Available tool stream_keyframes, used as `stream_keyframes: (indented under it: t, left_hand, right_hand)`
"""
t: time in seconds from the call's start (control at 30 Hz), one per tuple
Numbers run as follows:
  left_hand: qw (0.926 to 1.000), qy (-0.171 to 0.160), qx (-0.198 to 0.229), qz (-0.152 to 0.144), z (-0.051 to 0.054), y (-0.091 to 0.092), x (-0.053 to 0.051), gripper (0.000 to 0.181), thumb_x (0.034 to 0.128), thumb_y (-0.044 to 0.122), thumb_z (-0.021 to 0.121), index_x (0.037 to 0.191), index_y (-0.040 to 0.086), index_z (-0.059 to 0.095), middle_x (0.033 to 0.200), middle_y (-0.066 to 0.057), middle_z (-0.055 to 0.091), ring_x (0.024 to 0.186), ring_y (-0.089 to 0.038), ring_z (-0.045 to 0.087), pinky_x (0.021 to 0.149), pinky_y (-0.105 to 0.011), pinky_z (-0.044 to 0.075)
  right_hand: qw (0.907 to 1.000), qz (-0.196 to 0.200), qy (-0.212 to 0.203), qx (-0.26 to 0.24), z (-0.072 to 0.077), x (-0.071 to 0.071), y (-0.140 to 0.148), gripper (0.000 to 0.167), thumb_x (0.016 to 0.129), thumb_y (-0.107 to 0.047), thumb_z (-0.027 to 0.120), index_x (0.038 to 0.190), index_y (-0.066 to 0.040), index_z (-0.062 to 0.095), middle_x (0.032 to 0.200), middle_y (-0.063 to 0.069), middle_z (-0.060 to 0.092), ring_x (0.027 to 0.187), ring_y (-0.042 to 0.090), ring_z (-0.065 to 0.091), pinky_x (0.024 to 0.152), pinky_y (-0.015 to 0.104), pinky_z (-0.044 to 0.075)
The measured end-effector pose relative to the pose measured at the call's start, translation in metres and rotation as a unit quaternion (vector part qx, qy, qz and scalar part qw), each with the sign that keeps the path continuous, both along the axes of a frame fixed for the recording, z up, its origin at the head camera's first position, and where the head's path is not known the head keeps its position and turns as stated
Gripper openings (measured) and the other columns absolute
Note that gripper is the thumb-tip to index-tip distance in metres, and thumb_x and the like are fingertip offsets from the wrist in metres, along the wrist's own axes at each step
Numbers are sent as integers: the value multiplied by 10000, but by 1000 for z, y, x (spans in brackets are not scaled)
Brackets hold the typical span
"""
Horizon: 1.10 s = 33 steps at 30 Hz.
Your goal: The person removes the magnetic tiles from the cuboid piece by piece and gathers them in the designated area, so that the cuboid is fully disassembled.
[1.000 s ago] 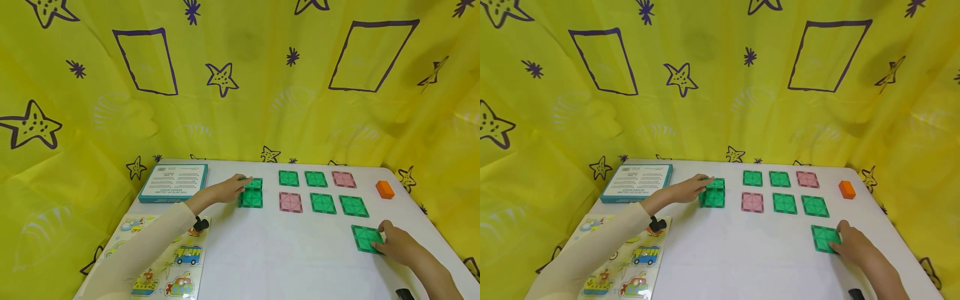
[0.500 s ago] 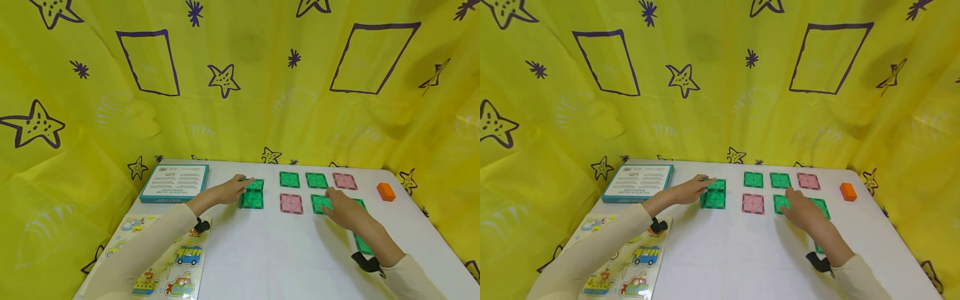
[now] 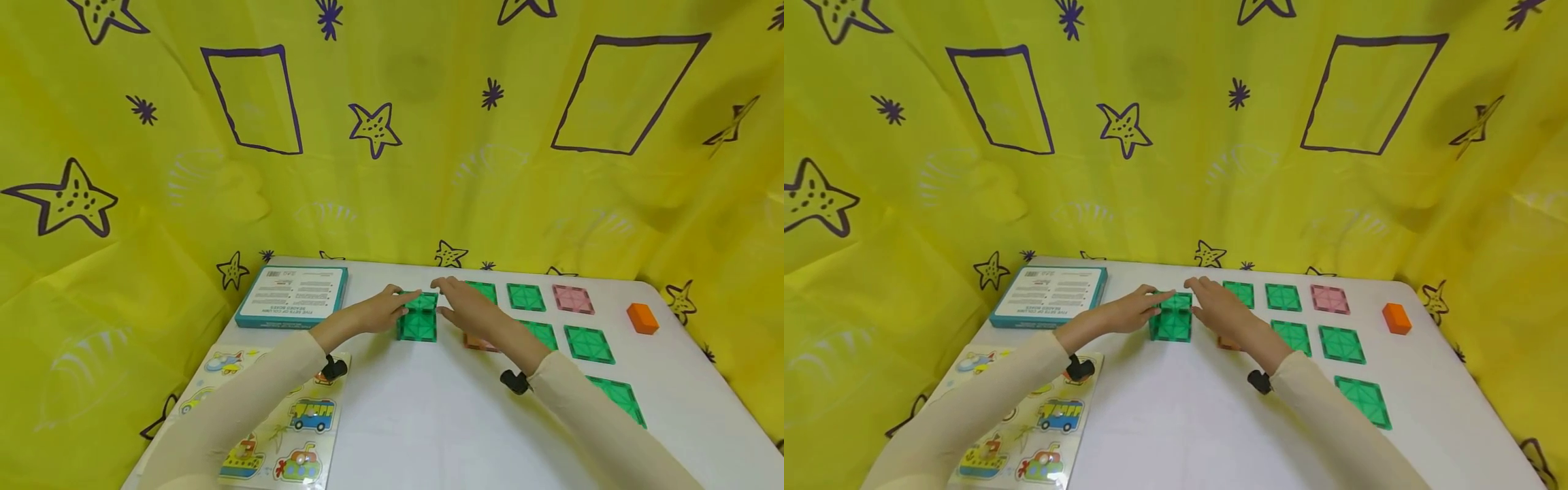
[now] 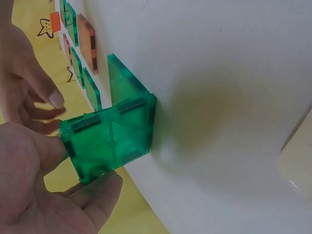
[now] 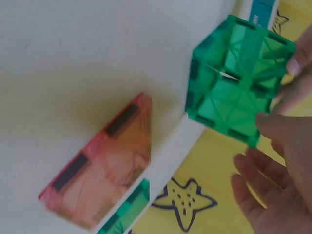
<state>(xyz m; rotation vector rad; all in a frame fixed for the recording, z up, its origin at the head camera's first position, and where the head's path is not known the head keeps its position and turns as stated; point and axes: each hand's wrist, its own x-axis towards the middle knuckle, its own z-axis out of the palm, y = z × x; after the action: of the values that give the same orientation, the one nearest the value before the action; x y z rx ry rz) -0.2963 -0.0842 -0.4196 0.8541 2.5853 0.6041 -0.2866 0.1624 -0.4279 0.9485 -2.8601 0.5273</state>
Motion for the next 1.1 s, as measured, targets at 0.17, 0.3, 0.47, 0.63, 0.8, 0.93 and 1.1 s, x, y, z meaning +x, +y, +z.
stream_keyframes:
  t: [0.17,0.3,0.47,0.63,0.8,0.93,1.1]
  left_hand:
    - [10000,63,72,13,1,0,0,569,1154,162,429,1695,160,255,1608,-311,331,1415,-389,494,1177,-504,440]
    - [9998,56,153,87,1,-1,0,621,1150,169,449,1700,89,174,1598,-289,362,1441,-371,472,1204,-490,411]
    - [9997,-34,160,186,0,0,-1,657,1149,180,455,1691,20,121,1618,-292,344,1515,-380,391,1244,-499,351]
    - [9997,-77,76,198,0,0,-2,661,1152,189,445,1687,0,105,1636,-297,320,1533,-376,364,1255,-489,333]
    - [9997,-62,76,203,0,0,-1,659,1154,192,438,1680,-22,102,1640,-307,306,1542,-383,349,1261,-489,321]
    - [9997,-92,46,220,0,-1,-1,656,1158,197,424,1679,-26,93,1648,-308,294,1549,-388,338,1264,-491,315]
    - [9995,-134,36,285,0,-2,-2,658,1160,206,416,1679,-26,84,1657,-308,284,1556,-386,329,1268,-488,308]
  right_hand:
    - [9959,248,816,292,-6,-7,-14,461,992,-84,749,1406,-21,555,1276,179,669,1116,330,679,946,463,603]
    - [9923,336,1097,466,-7,-9,-19,426,989,-41,738,1385,-51,582,1228,143,688,1077,312,686,916,444,611]
    - [9882,494,1289,659,-10,-14,-22,394,1004,-22,707,1381,-80,607,1164,105,686,1016,275,670,878,396,611]
    - [9835,723,1414,861,-12,-19,-21,454,1004,-7,701,1431,-123,599,1133,83,674,957,230,648,809,354,618]
    - [9787,943,1548,968,-14,-22,-19,526,988,48,697,1455,-176,601,1091,60,657,866,200,612,705,302,586]
    - [9736,1113,1603,1182,-15,-22,-18,590,960,79,717,1466,-197,595,1113,55,662,891,192,634,715,284,595]
    - [9673,1332,1680,1357,-18,-21,-20,608,942,82,738,1462,-192,584,1140,55,665,949,195,646,756,280,602]
